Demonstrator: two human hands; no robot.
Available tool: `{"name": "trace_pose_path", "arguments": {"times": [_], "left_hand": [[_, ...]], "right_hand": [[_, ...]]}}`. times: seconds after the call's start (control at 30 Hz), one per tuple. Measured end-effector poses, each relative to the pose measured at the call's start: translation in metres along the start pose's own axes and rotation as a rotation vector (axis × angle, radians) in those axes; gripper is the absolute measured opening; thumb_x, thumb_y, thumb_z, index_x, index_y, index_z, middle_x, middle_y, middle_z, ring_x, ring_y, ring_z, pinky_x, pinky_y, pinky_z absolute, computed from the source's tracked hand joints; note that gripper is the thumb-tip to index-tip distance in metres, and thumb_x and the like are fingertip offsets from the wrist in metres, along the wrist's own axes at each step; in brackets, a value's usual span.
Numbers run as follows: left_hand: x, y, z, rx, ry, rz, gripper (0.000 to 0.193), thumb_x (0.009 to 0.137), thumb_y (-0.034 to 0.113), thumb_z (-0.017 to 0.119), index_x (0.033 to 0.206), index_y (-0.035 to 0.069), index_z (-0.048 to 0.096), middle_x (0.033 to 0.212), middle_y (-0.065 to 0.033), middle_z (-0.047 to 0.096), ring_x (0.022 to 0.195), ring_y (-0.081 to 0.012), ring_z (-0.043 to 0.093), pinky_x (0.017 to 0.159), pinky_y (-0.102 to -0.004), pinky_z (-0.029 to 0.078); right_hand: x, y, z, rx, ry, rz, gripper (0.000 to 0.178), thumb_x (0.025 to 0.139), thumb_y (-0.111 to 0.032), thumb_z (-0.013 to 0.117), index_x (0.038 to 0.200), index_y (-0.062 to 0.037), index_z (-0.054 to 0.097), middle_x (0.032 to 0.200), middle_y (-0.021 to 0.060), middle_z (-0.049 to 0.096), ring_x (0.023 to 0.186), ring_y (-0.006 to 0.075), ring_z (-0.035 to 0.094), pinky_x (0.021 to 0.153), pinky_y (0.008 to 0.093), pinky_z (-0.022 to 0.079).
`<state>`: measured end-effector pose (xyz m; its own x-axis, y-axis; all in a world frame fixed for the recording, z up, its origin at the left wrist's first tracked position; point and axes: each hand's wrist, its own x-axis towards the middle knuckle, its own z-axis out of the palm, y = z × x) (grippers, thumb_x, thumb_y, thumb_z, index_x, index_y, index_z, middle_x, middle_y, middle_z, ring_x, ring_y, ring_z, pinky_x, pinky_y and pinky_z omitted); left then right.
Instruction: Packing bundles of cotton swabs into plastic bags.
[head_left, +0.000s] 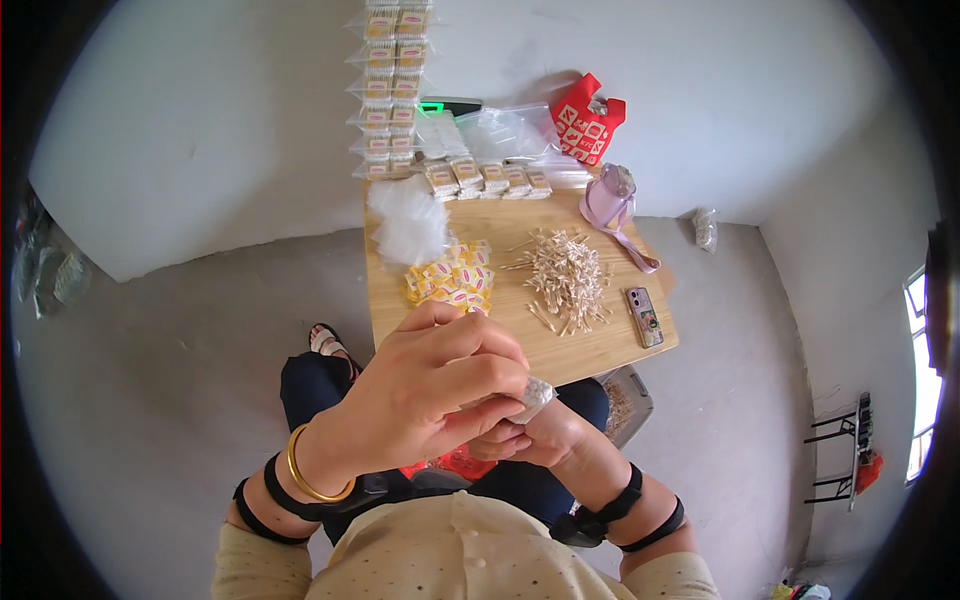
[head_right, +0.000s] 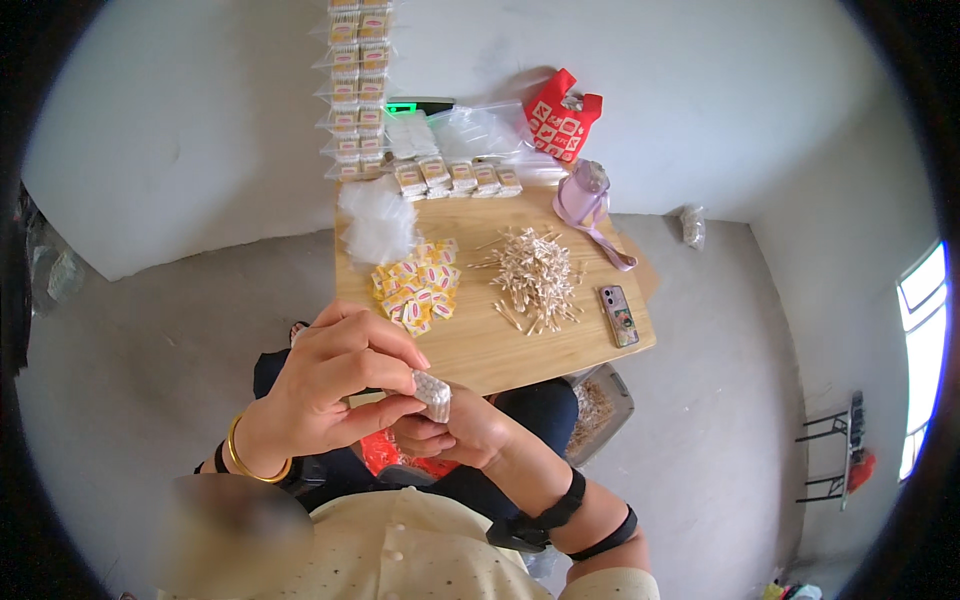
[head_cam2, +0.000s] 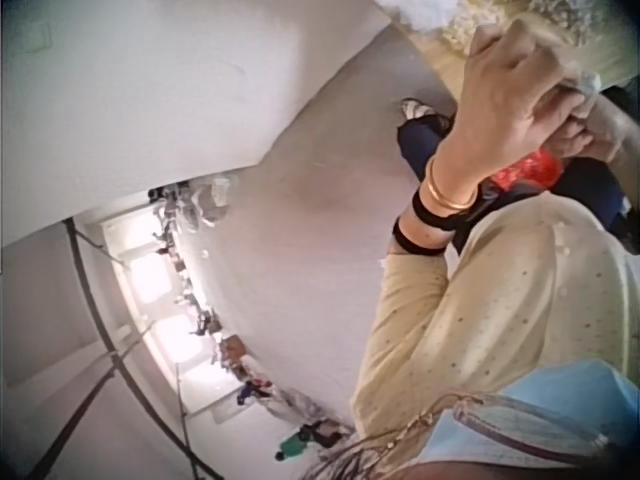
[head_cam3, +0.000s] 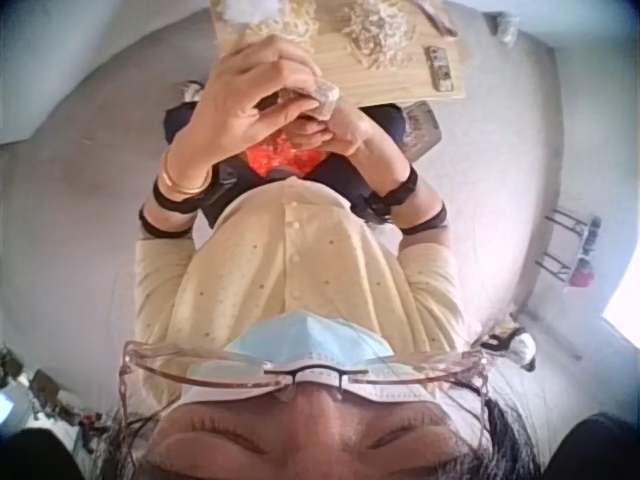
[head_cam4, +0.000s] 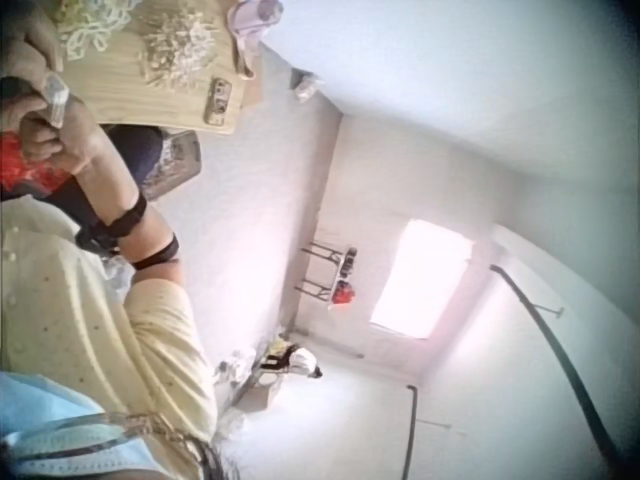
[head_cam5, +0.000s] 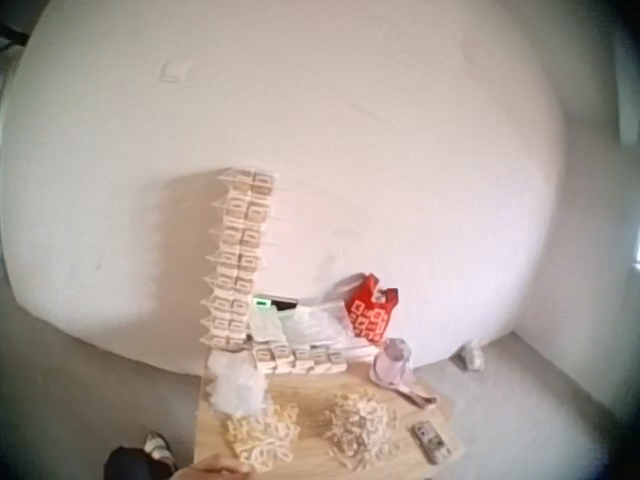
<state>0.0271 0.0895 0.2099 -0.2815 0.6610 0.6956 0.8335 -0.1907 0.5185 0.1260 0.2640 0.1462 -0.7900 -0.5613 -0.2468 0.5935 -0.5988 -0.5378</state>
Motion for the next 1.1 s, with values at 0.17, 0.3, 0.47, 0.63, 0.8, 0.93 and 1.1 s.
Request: {"name": "trace_pose_path", "arguments": {"times": [0.17, 0.3, 0.47, 0.63, 0.8, 0.93, 1.1], "left_hand": [[-0.003, -0.002, 0.003, -0.025, 0.031, 0.014, 0.028, 0.077, 0.007, 0.080, 0.095, 0.014, 0.060, 0.099, 0.0022, 0.065, 0.087, -0.0161, 0.062, 0.084, -0.0329, 0.043], [-0.004, -0.001, 0.003, -0.028, 0.028, -0.003, 0.027, 0.077, 0.007, 0.080, 0.094, 0.014, 0.060, 0.100, 0.0027, 0.067, 0.086, -0.0161, 0.062, 0.084, -0.0329, 0.043], [-0.005, -0.004, 0.004, 0.003, 0.051, 0.004, 0.029, 0.074, 0.010, 0.086, 0.090, 0.016, 0.063, 0.098, -0.0001, 0.074, 0.083, -0.0160, 0.068, 0.077, -0.0314, 0.042], [-0.011, -0.003, 0.009, -0.087, 0.099, -0.013, 0.029, 0.075, 0.014, 0.087, 0.093, 0.016, 0.063, 0.095, -0.0003, 0.075, 0.080, -0.0158, 0.068, 0.076, -0.0302, 0.043], [-0.004, 0.012, 0.001, -0.275, 0.069, -0.207, 0.031, 0.075, 0.016, 0.088, 0.099, 0.015, 0.068, 0.093, 0.0005, 0.076, 0.080, -0.0152, 0.068, 0.077, -0.0294, 0.043], [-0.007, 0.008, -0.006, -0.220, -0.085, -0.084, 0.032, 0.074, 0.018, 0.088, 0.102, 0.015, 0.072, 0.094, 0.0033, 0.074, 0.078, -0.0138, 0.065, 0.079, -0.0297, 0.042], [-0.009, 0.025, -0.007, -0.159, -0.116, -0.137, 0.032, 0.076, 0.018, 0.085, 0.106, 0.015, 0.072, 0.096, 0.0047, 0.073, 0.083, -0.0116, 0.066, 0.084, -0.0302, 0.043]], "right_hand": [[0.000, 0.001, 0.001, 0.032, 0.024, -0.002, 0.033, 0.108, -0.028, 0.040, 0.079, -0.0151, 0.049, 0.057, -0.0080, 0.032, 0.048, 0.0057, 0.029, 0.047, 0.0231, 0.023], [-0.001, 0.001, 0.000, 0.039, 0.050, 0.021, 0.033, 0.108, -0.028, 0.040, 0.080, -0.0148, 0.049, 0.056, -0.0079, 0.032, 0.048, 0.0056, 0.029, 0.047, 0.0231, 0.024], [0.000, 0.001, 0.002, 0.055, 0.053, 0.004, 0.032, 0.108, -0.028, 0.040, 0.081, -0.0143, 0.049, 0.057, -0.0078, 0.033, 0.047, 0.0055, 0.029, 0.046, 0.0229, 0.024], [-0.001, 0.003, -0.003, 0.119, 0.054, 0.047, 0.030, 0.107, -0.027, 0.042, 0.085, -0.0110, 0.053, 0.060, -0.0057, 0.038, 0.049, 0.0050, 0.032, 0.045, 0.0216, 0.025], [-0.006, -0.004, 0.014, 0.062, 0.303, 0.052, 0.028, 0.106, -0.025, 0.046, 0.099, -0.0019, 0.059, 0.072, 0.0003, 0.052, 0.051, 0.0059, 0.042, 0.045, 0.0204, 0.033], [-0.004, -0.004, 0.024, -0.095, 0.439, 0.047, 0.030, 0.105, -0.024, 0.048, 0.110, 0.0035, 0.060, 0.083, 0.0057, 0.062, 0.055, 0.0075, 0.052, 0.045, 0.0197, 0.038], [-0.009, 0.000, 0.006, -0.113, 0.357, 0.068, 0.031, 0.104, -0.018, 0.051, 0.122, 0.0060, 0.059, 0.087, 0.0049, 0.063, 0.057, 0.0064, 0.054, 0.043, 0.0180, 0.036]]}}
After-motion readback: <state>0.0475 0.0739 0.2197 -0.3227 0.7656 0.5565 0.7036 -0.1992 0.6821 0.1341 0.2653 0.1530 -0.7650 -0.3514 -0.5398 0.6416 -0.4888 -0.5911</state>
